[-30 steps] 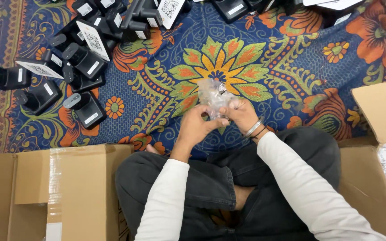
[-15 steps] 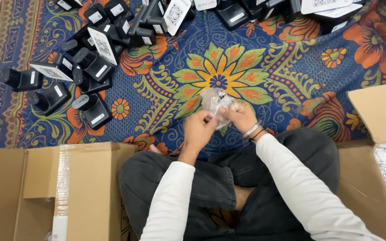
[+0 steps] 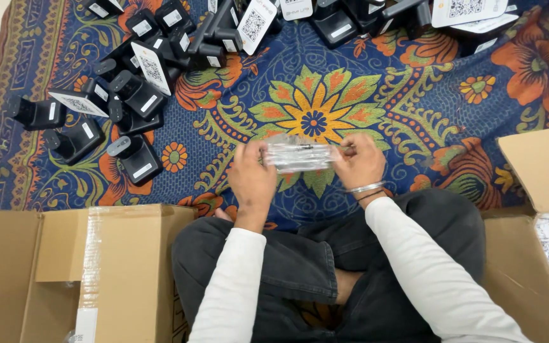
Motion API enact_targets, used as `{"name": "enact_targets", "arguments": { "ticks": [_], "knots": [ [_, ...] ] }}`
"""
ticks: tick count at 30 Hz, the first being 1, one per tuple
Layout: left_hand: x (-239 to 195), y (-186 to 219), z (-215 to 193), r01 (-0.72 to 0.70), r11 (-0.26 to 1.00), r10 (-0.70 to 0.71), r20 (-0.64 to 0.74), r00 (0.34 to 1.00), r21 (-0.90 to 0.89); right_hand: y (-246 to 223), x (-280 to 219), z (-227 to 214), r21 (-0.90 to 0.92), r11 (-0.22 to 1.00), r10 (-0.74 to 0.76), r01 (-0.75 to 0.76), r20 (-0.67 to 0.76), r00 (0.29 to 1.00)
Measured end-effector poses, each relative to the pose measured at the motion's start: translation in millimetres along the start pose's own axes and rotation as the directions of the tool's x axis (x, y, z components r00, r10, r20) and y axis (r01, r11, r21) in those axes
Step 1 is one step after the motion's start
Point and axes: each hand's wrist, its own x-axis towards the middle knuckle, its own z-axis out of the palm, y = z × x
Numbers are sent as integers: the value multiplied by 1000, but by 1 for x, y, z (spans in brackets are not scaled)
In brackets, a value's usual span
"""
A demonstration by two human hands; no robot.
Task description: The person sits on the floor and packs electronic base units or scanners into plastic bags, then places the bagged items into cardboard shipping boxes.
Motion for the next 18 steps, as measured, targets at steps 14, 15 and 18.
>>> {"name": "enact_targets", "arguments": {
  "ticks": [14, 15, 18],
  "knots": [
    [64, -96, -39, 134, 599, -423, -169, 890, -789, -2, -17, 68, 540, 754, 19, -375, 552, 834],
    [74, -106, -50, 131, 527, -474, -163, 865, -840, -12, -17, 81, 413, 833, 86, -367, 560, 824],
    [88, -147, -64, -20, 432, -513, -263, 817, -902, -30, -25, 163, 427, 833, 33, -352, 597, 801]
  ]
}}
